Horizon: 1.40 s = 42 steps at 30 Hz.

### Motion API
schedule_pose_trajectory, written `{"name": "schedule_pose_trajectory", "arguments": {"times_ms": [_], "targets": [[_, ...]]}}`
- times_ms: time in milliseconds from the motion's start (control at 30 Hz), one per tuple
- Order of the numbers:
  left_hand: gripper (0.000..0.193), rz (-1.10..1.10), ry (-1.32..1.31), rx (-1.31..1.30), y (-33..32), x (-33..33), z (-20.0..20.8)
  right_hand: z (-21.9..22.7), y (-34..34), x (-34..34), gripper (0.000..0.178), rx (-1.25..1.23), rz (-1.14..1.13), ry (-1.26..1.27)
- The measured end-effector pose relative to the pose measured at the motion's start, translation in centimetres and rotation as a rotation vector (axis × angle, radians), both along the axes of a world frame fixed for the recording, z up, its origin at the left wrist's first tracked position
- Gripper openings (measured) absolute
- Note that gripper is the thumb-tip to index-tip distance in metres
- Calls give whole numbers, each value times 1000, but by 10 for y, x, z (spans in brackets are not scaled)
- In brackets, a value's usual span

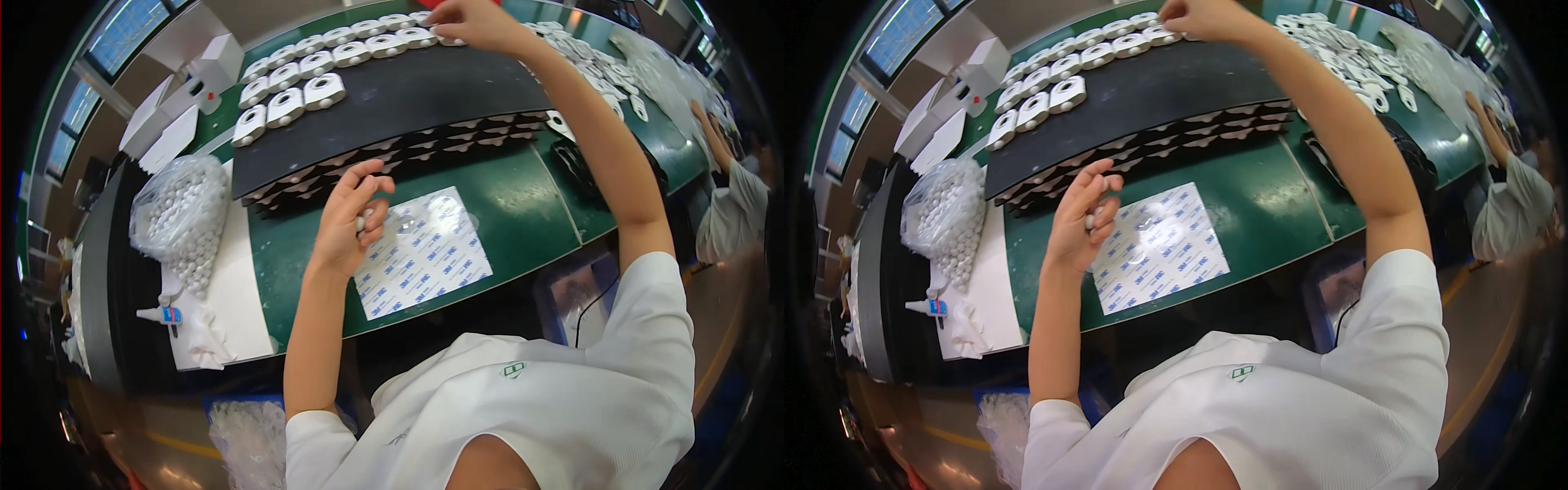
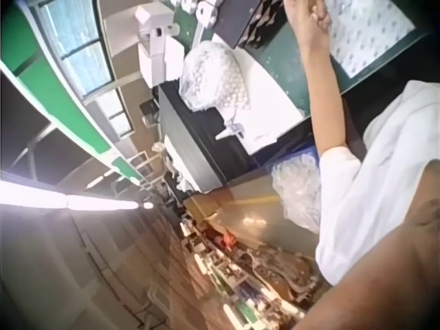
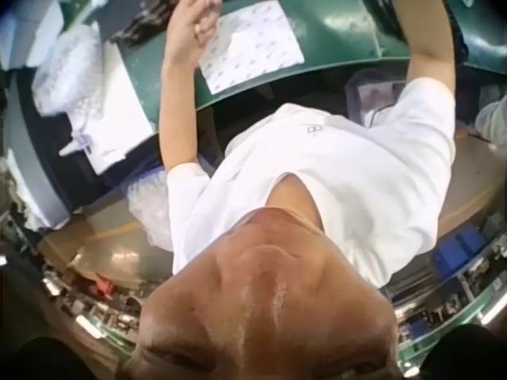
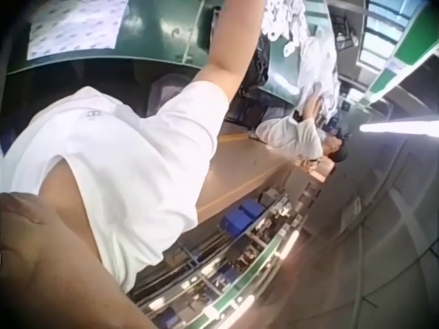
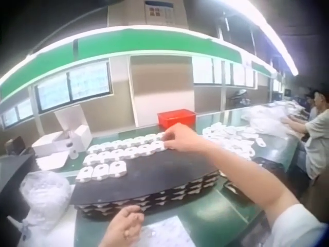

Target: Assembling small white plastic components into larger housings on a production line.

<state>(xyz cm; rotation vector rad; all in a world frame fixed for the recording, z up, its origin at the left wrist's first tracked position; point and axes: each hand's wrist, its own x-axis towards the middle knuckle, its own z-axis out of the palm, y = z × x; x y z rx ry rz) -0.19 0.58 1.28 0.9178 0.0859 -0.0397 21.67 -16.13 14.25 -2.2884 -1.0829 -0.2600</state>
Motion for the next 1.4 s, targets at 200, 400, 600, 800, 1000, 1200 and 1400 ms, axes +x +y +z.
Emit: {"name": "schedule_pose_trajectory", "arguments": {"times_ms": [200,400,600,800,1000,1200,1400], "targets": [[18,52,29,125,-5,-1,-2,-39,-151,69,21,-648,-408,-140],[22,41,2,112,-1,-2,-6,-81,-190,50,31,-747,-363,162],[27,62,36,90,-8,-2,1,-88,-182,32,30,-740,-365,119],[29,84,-2,147,-10,-1,3,-64,-179,10,16,-601,-625,-206],[18,147,-33,115,1,1,-5,-65,-127,-80,15,525,-397,-24],[18,156,-10,47,1,5,-8,-132,-49,-151,15,509,183,707],[19,161,-4,65,1,5,-10,-154,-23,-157,14,415,193,807]]}}
